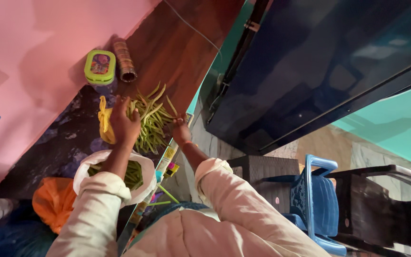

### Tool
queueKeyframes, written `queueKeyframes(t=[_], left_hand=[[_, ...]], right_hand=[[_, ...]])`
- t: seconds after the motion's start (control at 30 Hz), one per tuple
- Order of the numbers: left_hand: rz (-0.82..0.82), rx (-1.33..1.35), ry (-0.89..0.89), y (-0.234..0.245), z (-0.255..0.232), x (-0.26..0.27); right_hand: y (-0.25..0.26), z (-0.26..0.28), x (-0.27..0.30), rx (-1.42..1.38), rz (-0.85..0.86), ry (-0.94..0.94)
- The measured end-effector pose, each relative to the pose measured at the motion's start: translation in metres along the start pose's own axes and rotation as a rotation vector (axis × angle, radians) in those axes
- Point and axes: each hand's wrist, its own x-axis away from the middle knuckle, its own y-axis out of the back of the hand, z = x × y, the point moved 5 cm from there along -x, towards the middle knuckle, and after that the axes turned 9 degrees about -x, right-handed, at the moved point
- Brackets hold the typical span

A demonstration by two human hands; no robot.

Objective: The person repeatedly picks up green beans from a white bag on a table, breaks them into smaller pieces by hand, and places the pieces back into the bag. The person also moves some beans onto the table surface during the process.

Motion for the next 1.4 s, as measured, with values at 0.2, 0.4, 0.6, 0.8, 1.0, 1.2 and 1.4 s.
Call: queueKeyframes(t=[0.2, 0.4, 0.6, 0.8, 1.0, 1.2, 1.4], left_hand=[[0.011, 0.053, 0.086, 0.057, -0.021, 0.009], [0.026, -0.021, 0.09, 0.13, -0.028, 0.044], [0.096, 0.093, 0.431, 0.164, -0.003, 0.096], [0.218, -0.077, 0.398, 0.154, 0.035, 0.136], [0.479, -0.107, 0.527, 0.101, 0.101, 0.193], [0.243, -0.053, 0.172, 0.102, 0.108, 0.202], [0.374, 0.175, 0.531, 0.118, 0.102, 0.19]], right_hand=[[-0.015, 0.033, 0.008, 0.546, 0.019, 0.643], [0.026, 0.066, 0.023, 0.043, -0.245, 0.31], [0.012, 0.144, 0.096, -0.622, 0.092, 0.141], [-0.05, 0.151, 0.162, -0.072, 0.637, 0.531], [-0.092, 0.133, 0.194, 0.317, 0.566, 0.624], [-0.082, 0.167, 0.202, 0.345, 0.505, 0.376], [-0.083, 0.177, 0.195, 0.419, 0.527, 0.348]])
